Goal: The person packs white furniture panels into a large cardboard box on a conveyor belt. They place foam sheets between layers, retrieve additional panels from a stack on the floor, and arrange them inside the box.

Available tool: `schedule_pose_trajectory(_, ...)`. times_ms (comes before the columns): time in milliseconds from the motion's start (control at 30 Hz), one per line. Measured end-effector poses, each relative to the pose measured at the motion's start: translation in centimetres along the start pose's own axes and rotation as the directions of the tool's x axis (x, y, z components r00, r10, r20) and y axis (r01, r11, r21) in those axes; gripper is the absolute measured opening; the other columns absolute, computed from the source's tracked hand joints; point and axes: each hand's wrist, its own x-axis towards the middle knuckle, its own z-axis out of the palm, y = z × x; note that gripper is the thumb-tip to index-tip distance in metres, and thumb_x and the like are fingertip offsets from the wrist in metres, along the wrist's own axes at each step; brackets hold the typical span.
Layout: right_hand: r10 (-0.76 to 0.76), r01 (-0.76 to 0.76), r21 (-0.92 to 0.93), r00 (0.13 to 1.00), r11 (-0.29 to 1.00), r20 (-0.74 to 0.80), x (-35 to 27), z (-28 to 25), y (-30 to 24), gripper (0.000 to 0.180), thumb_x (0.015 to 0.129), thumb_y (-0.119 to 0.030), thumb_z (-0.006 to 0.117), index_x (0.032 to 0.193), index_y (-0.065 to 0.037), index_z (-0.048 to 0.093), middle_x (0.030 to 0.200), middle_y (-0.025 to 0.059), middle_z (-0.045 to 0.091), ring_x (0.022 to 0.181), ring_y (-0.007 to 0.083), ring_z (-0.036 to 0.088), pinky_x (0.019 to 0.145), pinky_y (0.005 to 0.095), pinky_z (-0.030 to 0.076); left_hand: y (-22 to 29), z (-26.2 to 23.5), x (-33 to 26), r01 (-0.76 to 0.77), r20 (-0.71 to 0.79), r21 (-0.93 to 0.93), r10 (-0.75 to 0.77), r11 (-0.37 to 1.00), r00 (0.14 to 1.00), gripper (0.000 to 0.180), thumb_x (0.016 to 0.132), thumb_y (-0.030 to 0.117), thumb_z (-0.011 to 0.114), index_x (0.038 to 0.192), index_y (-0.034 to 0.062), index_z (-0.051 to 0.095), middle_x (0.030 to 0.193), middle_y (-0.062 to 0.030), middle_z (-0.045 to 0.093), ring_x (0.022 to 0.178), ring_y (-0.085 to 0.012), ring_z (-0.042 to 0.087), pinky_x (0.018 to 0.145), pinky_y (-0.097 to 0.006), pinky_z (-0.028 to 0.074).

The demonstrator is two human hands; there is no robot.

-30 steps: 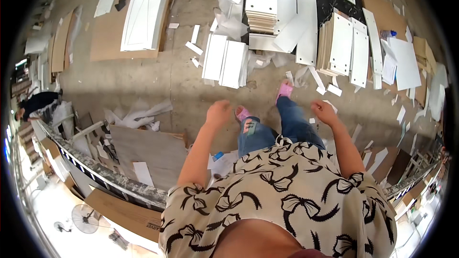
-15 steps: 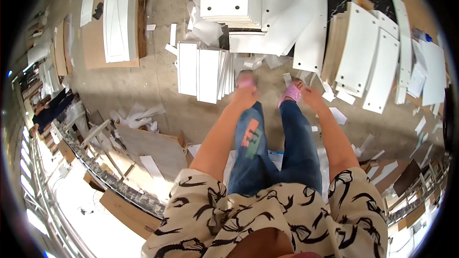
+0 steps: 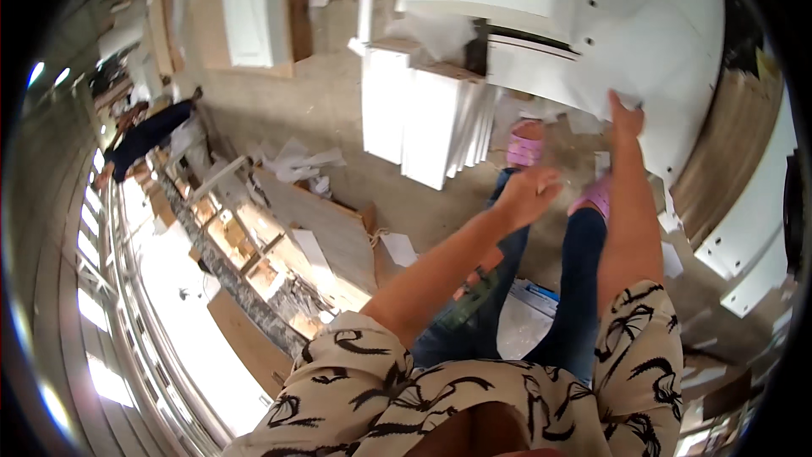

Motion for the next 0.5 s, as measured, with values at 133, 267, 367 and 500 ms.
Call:
schedule_pose_trajectory(133, -0.173, 0.02, 0.423, 0.929, 0.906, 0.327, -3.5, -8.6, 1.0, 0.041, 0.077, -0.041, 0.067, 0.065, -0.006, 0.049, 0.057, 0.0004, 0.041, 0.051, 0.0113, 0.041, 0.045, 0.0282, 0.036, 3.5, -4.3, -6.1, 0.205, -0.164, -0.133, -0.226, 0.97, 0.96, 0.026, 0.081, 0.022, 0.064, 0.098, 0.0026, 0.062, 0.085, -0.0141, 0.065, 0.075, -0.0166, 0.064, 0.068, -0.029, 0.05)
schedule_pose_trajectory(267, -0.164, -0.414, 0.483, 0.604, 0.771, 0.78, -12.7, -19.7, 0.7, 0.031, 0.08, -0.021, 0.061, 0.103, -0.004, 0.05, 0.084, 0.009, 0.053, 0.077, 0.0193, 0.049, 0.069, 0.0323, 0.04, 5.9, -7.4, -12.7, 0.186, -0.377, -0.129, -0.222, 0.974, 0.899, 0.03, 0.081, 0.025, 0.064, 0.1, 0.0022, 0.061, 0.081, -0.0143, 0.065, 0.073, -0.0179, 0.064, 0.067, -0.03, 0.05)
schedule_pose_trajectory(367, -0.202, -0.472, 0.297, 0.242, 0.83, 0.949, -19.9, -26.7, 0.3, 0.038, 0.084, -0.013, 0.057, 0.119, -0.001, 0.047, 0.103, 0.0126, 0.057, 0.097, 0.0239, 0.055, 0.087, 0.0355, 0.043, 5.7, -5.4, -17.3, 0.307, -0.436, -0.194, -0.362, 0.932, 0.824, 0.056, 0.077, 0.043, 0.064, 0.113, 0.002, 0.053, 0.078, -0.0158, 0.064, 0.07, -0.0196, 0.063, 0.061, -0.032, 0.049)
schedule_pose_trajectory(500, -0.172, -0.141, 0.157, -0.099, 0.978, 0.98, -27.6, -35.3, -3.6, 0.033, 0.086, -0.015, 0.055, 0.114, 0.004, 0.051, 0.105, 0.0101, 0.059, 0.097, 0.0231, 0.058, 0.089, 0.0349, 0.044, 12.6, -5.0, -26.7, 0.21, 0.175, -0.974, -0.32, 0.08, 0.931, 0.047, 0.092, 0.036, 0.046, 0.12, -0.0016, 0.049, 0.109, -0.0114, 0.06, 0.095, -0.02, 0.06, 0.08, -0.034, 0.049)
